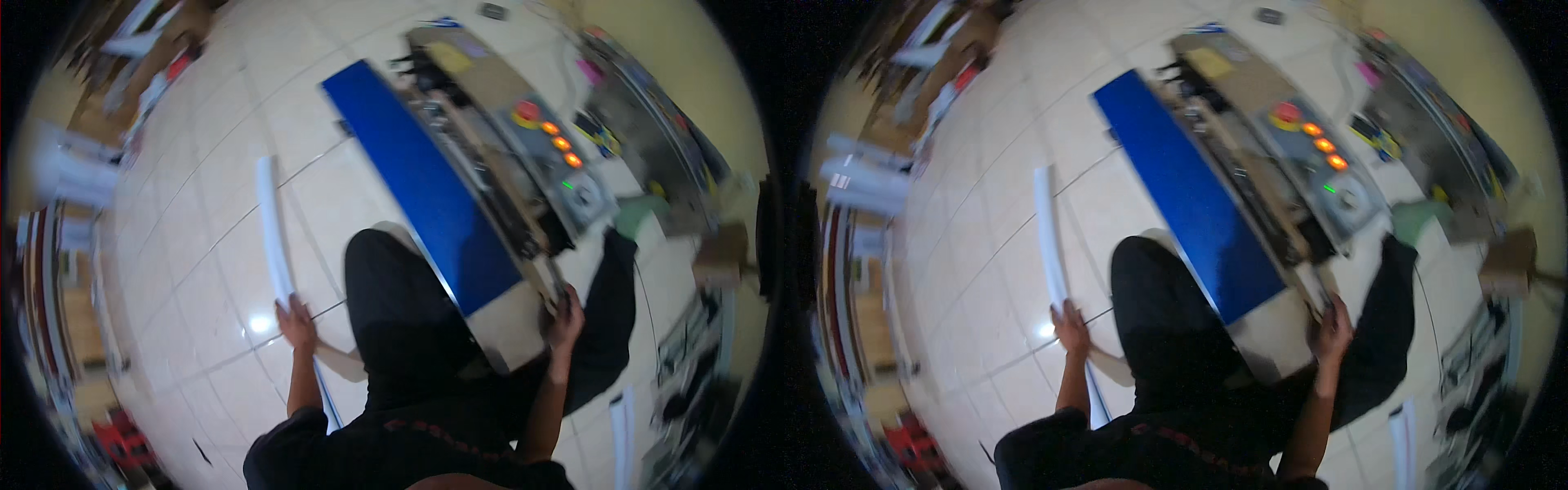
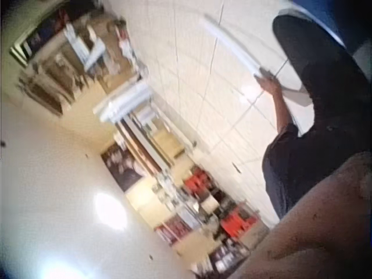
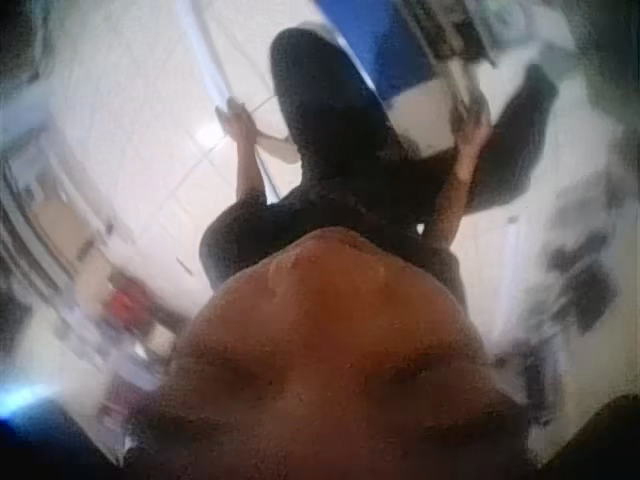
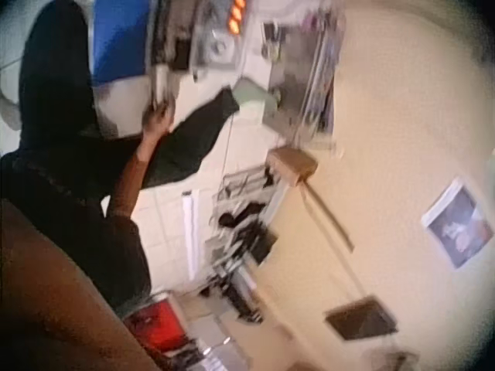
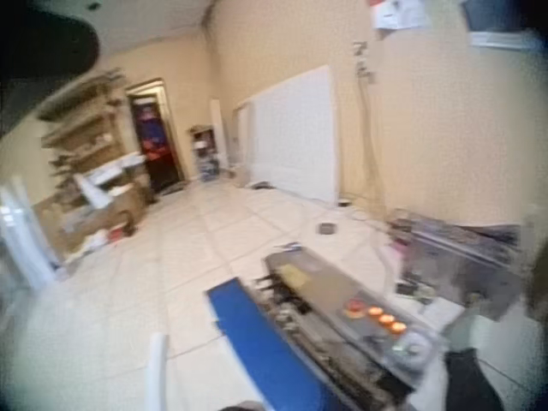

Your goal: Sealing the edges of printed banners using a continuous band heat sealer and then rolling them up for storage.

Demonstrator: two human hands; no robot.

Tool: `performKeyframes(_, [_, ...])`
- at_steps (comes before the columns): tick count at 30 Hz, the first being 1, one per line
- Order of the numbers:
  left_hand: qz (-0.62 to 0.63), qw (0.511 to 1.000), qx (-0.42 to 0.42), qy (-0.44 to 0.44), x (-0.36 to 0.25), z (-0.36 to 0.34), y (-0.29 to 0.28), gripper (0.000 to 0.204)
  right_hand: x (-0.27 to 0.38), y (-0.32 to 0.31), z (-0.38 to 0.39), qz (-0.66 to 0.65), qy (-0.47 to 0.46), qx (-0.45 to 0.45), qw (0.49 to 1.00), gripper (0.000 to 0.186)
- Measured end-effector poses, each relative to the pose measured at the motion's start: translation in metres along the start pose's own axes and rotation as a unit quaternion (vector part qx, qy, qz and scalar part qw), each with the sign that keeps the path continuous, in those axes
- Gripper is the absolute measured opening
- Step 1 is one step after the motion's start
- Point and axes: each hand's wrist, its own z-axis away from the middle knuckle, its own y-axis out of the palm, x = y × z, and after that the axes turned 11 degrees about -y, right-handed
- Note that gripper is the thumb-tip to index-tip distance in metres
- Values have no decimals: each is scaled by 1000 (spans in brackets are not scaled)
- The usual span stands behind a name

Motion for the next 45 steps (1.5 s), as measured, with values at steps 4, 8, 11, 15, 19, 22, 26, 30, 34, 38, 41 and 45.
performKeyframes(4, [34,994,93,49,74,-1,35,49,1,-4,-11,0,-30,61,998,40])
performKeyframes(8, [-221,952,173,119,22,-39,73,54,1,4,-15,-126,-20,99,987,46])
performKeyframes(11, [-145,942,151,262,-41,-84,99,57,23,-21,-18,-9,-126,99,987,45])
performKeyframes(15, [-68,940,107,317,-49,-96,92,61,-3,-107,19,81,-75,28,993,45])
performKeyframes(19, [-11,950,67,304,-20,-82,63,65,-110,-228,103,215,-19,-337,917,48])
performKeyframes(22, [31,956,42,288,2,-79,54,68,-183,-291,186,514,268,-202,790,57])
performKeyframes(26, [97,958,17,270,7,-65,58,71,-225,-308,258,562,346,8,751,62])
performKeyframes(30, [99,947,-55,299,-83,-87,-10,68,-238,-261,237,539,424,5,728,50])
performKeyframes(34, [192,895,-143,376,-196,-74,-67,49,-229,-287,286,637,197,3,745,38])
performKeyframes(38, [379,820,-30,428,-262,-26,-81,46,-227,-299,281,544,199,-38,814,45])
performKeyframes(41, [434,749,210,454,-335,91,-132,28,-188,-280,240,523,179,-121,824,39])
performKeyframes(45, [366,555,618,420,-378,218,-137,20,-87,-287,189,542,97,-252,796,34])
